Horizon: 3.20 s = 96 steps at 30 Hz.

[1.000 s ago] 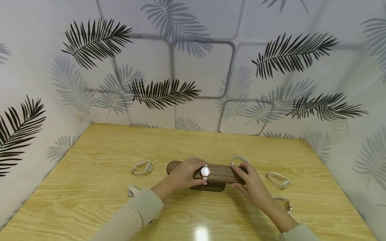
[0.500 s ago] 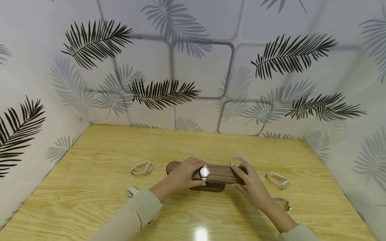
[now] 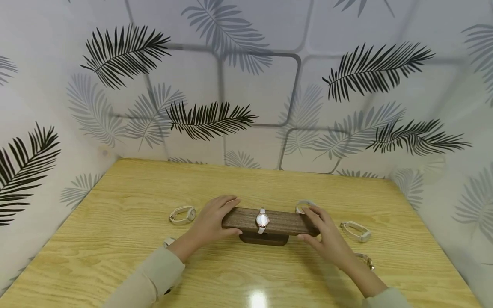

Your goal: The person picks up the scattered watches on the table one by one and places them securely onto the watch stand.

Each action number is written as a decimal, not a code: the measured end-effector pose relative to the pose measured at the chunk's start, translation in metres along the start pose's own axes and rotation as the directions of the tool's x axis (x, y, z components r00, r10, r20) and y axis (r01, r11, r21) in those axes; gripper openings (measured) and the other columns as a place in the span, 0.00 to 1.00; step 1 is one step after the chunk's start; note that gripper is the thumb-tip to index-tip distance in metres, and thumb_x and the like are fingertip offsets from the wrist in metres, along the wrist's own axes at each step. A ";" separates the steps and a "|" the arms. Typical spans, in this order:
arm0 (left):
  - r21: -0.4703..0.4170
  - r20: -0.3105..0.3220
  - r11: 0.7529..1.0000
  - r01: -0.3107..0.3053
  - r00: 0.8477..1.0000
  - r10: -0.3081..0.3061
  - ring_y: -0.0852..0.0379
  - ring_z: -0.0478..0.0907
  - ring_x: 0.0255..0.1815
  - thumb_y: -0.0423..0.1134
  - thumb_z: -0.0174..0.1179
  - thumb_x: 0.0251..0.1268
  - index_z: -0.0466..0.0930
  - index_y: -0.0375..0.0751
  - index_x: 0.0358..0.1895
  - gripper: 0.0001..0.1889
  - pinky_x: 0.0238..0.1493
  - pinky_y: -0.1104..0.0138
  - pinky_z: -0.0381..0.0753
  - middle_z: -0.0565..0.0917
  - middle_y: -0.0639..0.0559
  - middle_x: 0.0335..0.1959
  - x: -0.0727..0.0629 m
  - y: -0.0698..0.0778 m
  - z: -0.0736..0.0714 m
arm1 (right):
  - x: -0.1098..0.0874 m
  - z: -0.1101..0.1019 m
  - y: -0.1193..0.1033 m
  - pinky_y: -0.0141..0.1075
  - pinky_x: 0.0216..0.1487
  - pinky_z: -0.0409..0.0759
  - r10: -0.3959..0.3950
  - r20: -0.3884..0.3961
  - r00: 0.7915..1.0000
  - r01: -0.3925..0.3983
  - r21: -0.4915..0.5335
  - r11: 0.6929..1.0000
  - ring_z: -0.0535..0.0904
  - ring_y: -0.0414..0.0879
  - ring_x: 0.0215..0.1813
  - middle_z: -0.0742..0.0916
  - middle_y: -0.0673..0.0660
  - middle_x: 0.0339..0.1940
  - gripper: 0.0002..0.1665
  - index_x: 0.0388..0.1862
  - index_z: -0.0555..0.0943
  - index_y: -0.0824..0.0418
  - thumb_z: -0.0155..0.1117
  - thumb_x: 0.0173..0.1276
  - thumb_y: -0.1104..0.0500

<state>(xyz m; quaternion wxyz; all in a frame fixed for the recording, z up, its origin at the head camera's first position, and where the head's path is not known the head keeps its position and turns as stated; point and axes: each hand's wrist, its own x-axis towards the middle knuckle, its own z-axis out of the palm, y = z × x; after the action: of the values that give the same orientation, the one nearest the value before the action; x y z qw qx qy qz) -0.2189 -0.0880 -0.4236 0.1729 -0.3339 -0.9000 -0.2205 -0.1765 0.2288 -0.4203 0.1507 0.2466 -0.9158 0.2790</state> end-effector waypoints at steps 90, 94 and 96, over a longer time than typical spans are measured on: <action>-0.106 0.021 0.992 0.062 0.998 -0.060 0.46 0.73 0.57 0.42 0.69 0.51 0.74 0.33 0.58 0.30 0.52 0.58 0.79 0.76 0.43 0.56 -0.016 -0.007 -0.005 | 0.029 0.004 0.068 0.57 0.54 0.74 0.436 -0.016 0.900 -0.436 -0.004 0.900 0.73 0.69 0.51 0.74 0.79 0.48 0.31 0.56 0.67 0.84 0.64 0.55 0.70; -0.116 0.023 0.991 0.069 0.998 -0.067 0.46 0.73 0.57 0.42 0.68 0.51 0.74 0.33 0.58 0.30 0.53 0.58 0.79 0.76 0.43 0.56 -0.016 -0.008 -0.004 | 0.028 0.001 0.067 0.57 0.53 0.74 0.422 -0.033 0.906 -0.422 -0.002 0.907 0.73 0.69 0.51 0.73 0.79 0.50 0.32 0.57 0.67 0.84 0.64 0.55 0.70; -0.116 0.023 0.991 0.068 0.998 -0.066 0.46 0.73 0.57 0.42 0.68 0.51 0.74 0.33 0.58 0.30 0.53 0.58 0.79 0.76 0.43 0.56 -0.017 -0.008 -0.004 | 0.028 0.000 0.067 0.56 0.54 0.74 0.429 -0.029 0.903 -0.429 0.004 0.903 0.72 0.69 0.52 0.72 0.79 0.51 0.32 0.58 0.66 0.83 0.64 0.56 0.69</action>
<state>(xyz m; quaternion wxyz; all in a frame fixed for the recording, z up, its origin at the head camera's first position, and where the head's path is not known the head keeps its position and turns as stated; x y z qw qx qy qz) -0.2120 -0.1045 -0.4302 0.1368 -0.3152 -0.8979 -0.2753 -0.2359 0.2672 -0.4377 0.0993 0.0349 -0.9456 0.3079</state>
